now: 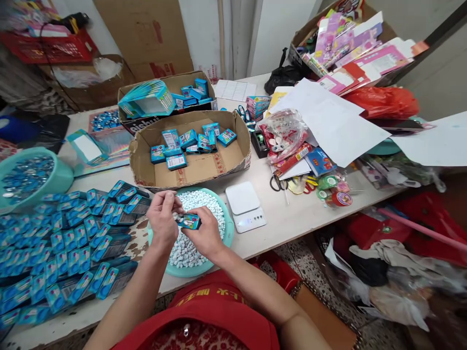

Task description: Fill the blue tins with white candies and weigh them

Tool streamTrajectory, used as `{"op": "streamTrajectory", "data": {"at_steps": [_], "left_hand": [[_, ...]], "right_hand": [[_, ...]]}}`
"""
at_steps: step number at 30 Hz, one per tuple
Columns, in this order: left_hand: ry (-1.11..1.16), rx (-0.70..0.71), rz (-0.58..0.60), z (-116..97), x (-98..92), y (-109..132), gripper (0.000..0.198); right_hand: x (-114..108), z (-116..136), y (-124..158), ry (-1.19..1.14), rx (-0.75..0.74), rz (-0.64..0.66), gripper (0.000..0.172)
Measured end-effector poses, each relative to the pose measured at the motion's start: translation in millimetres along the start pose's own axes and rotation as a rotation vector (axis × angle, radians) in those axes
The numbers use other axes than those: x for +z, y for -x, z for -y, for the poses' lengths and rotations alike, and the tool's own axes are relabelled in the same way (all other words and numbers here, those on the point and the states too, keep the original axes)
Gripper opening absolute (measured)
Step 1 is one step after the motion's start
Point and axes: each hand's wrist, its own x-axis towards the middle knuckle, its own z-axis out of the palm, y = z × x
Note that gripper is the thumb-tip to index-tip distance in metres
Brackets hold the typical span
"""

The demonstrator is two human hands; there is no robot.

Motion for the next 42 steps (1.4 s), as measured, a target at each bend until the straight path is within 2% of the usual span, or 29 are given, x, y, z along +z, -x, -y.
{"op": "streamTrajectory", "data": {"at_steps": [4, 8, 11, 14, 16, 20, 22, 25, 27, 29, 30, 33, 35, 37, 40, 42], "left_hand": [[0.161, -0.171, 0.087, -1, 4.4, 0, 0.025], [0.195, -0.210, 0.128, -5, 7.1, 3, 0.025], [0.199, -0.126, 0.088, -7, 4.4, 2, 0.021], [0.064, 0.053, 0.015, -2, -2.6, 1, 0.020], [-0.187, 0.117, 0.117, 4, -7.7, 3, 0.028], [-0.818, 0.274, 0.485, 17, -15.3, 13, 0.050], [-1.032, 0.383, 0.579, 20, -18.2, 17, 0.055], [-1.152, 0.464, 0.669, 21, -22.8, 21, 0.064], [-1.070, 0.487, 0.720, 21, -25.7, 21, 0.070], [-0.862, 0.467, 0.696, 22, -28.7, 18, 0.073], [-0.739, 0.432, 0.631, 24, -30.6, 15, 0.072], [-0.488, 0.235, 0.323, 33, -39.8, 4, 0.063], [-0.526, 0.121, 0.211, 41, -49.4, -3, 0.054], [-0.680, 0.108, 0.203, 47, -59.2, -10, 0.044], [-0.864, 0.241, 0.195, 47, -65.0, -32, 0.035], [-0.949, 0.356, 0.166, 43, -58.5, -64, 0.034]], "right_hand": [[-5, -8, -3, -0.019, 0.059, 0.012, 0.031], [-6, -8, -3, -0.017, 0.076, 0.044, 0.031], [-10, -6, -2, -0.033, 0.068, 0.042, 0.031], [-13, -7, -4, -0.068, 0.042, 0.023, 0.032], [-11, -8, -5, -0.082, 0.039, 0.016, 0.031], [-5, -9, -8, -0.075, 0.020, 0.013, 0.019], [-6, -10, -8, -0.058, 0.008, 0.013, 0.020], [-14, -14, -7, -0.068, 0.036, 0.000, 0.028], [-22, -15, -6, -0.094, 0.069, -0.030, 0.028], [-28, -16, -3, -0.115, 0.090, -0.043, 0.030], [-30, -15, -2, -0.124, 0.088, -0.040, 0.032], [-36, -13, 0, -0.145, 0.059, -0.019, 0.035], [-41, -12, 0, -0.160, 0.053, -0.011, 0.036], [-51, -14, -2, -0.183, 0.084, -0.022, 0.038], [-73, -26, -11, -0.180, 0.188, -0.135, 0.041], [-91, -42, -21, -0.130, 0.248, -0.263, 0.043]]}}
